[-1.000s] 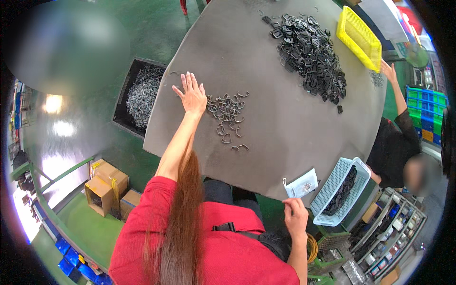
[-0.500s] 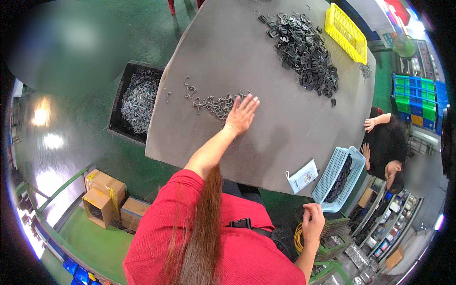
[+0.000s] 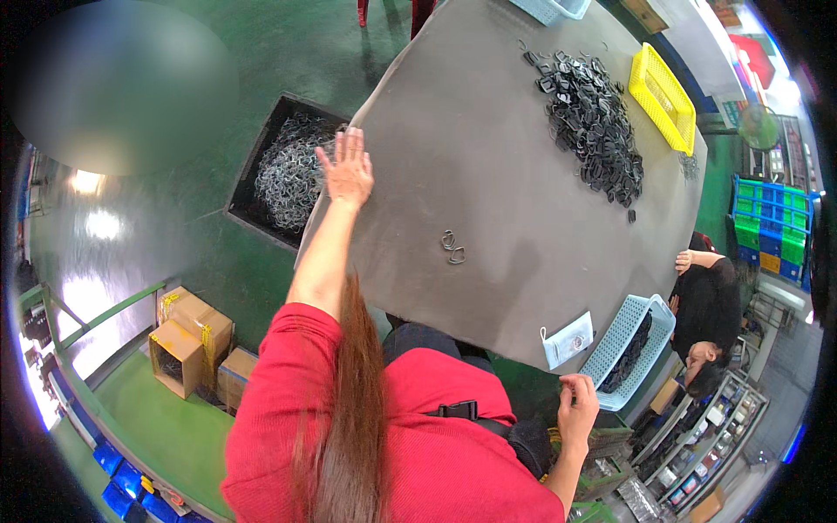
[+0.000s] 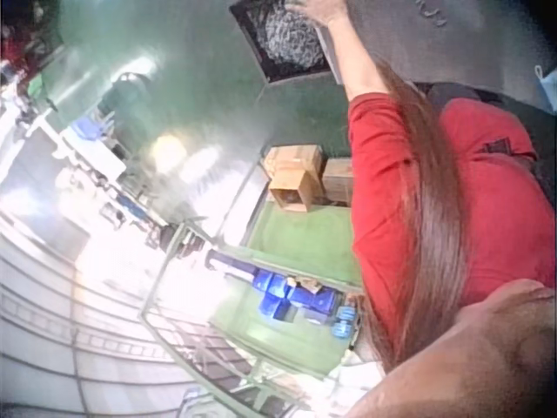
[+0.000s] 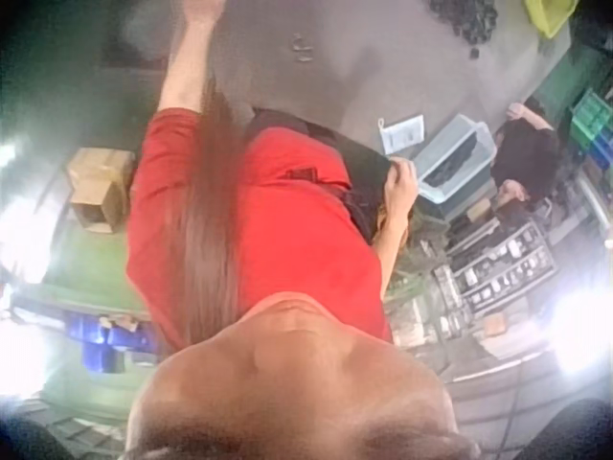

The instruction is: The person sorts through a pile of black plastic buckles on a table, handling them individually and placing some into a blue plastic basket.

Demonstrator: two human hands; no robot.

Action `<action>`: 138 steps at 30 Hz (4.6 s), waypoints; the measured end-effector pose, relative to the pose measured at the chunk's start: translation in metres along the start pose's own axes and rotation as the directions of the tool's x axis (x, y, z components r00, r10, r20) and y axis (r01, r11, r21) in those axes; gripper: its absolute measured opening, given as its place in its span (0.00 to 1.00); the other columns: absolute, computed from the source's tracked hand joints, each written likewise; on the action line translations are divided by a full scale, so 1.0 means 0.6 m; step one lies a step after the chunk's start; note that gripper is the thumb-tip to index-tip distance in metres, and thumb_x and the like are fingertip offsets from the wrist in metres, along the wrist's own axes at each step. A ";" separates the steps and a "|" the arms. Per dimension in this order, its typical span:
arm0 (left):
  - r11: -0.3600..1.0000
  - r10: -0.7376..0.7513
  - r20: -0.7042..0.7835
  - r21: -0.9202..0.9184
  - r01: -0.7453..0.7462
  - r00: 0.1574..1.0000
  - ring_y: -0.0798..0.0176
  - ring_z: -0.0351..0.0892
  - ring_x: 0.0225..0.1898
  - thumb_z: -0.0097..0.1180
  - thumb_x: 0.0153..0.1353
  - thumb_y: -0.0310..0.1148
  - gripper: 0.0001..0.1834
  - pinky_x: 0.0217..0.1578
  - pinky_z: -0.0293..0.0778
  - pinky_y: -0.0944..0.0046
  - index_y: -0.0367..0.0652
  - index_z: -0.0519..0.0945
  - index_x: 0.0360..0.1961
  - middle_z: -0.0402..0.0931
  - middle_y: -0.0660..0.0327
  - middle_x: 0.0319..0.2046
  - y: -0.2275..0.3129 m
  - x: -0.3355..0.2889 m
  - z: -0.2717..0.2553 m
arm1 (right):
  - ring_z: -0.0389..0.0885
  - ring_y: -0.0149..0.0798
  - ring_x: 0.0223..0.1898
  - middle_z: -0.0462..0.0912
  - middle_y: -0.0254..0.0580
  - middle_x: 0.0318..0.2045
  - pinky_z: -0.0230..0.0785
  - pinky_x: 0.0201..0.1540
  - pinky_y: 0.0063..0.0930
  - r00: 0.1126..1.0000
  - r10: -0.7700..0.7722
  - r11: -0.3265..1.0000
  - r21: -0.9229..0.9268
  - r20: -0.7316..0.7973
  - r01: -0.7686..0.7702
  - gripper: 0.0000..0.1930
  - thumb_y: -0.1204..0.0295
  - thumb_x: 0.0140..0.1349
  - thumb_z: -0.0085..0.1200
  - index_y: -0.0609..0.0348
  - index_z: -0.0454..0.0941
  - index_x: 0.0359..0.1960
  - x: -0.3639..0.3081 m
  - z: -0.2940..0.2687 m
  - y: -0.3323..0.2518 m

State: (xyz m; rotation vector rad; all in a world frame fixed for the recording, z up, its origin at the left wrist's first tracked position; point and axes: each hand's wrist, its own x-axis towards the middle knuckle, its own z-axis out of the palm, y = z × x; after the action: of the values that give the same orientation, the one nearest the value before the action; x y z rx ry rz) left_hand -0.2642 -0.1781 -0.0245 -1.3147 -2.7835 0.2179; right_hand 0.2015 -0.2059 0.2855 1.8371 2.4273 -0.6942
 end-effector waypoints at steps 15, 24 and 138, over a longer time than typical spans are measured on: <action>0.666 0.646 -0.068 -0.438 -0.604 0.761 0.61 0.33 0.69 0.35 0.64 0.42 0.28 0.63 0.28 0.39 0.57 0.52 0.65 0.43 0.71 0.67 0.207 -0.231 -0.032 | 0.76 0.47 0.31 0.76 0.43 0.31 0.68 0.33 0.32 0.990 -0.142 0.990 -0.006 0.012 0.142 0.07 0.83 0.51 0.49 0.59 0.74 0.31 0.044 -0.003 -0.045; 0.989 -0.106 0.033 -0.103 0.109 0.994 0.57 0.35 0.69 0.34 0.64 0.40 0.29 0.60 0.27 0.33 0.51 0.50 0.66 0.43 0.66 0.67 -0.083 -0.122 0.007 | 0.78 0.47 0.32 0.77 0.40 0.32 0.71 0.34 0.35 0.972 -0.235 0.972 -0.006 0.017 0.235 0.07 0.81 0.48 0.50 0.55 0.75 0.29 0.106 0.012 -0.001; 0.313 0.793 0.559 -0.713 0.627 0.240 0.65 0.77 0.35 0.48 0.60 0.29 0.12 0.37 0.77 0.64 0.40 0.74 0.44 0.73 0.60 0.37 0.773 -0.200 -0.279 | 0.75 0.27 0.23 0.77 0.38 0.29 0.70 0.23 0.18 0.836 0.535 0.108 0.972 0.121 -0.209 0.09 0.71 0.61 0.48 0.57 0.73 0.42 0.267 0.084 0.456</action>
State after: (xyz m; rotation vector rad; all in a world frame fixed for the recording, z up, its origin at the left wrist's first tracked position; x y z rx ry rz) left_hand 0.1851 0.0377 0.0719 -2.1802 -4.0741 -1.8073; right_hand 0.3911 -0.0208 0.1044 2.8788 1.2300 -2.4412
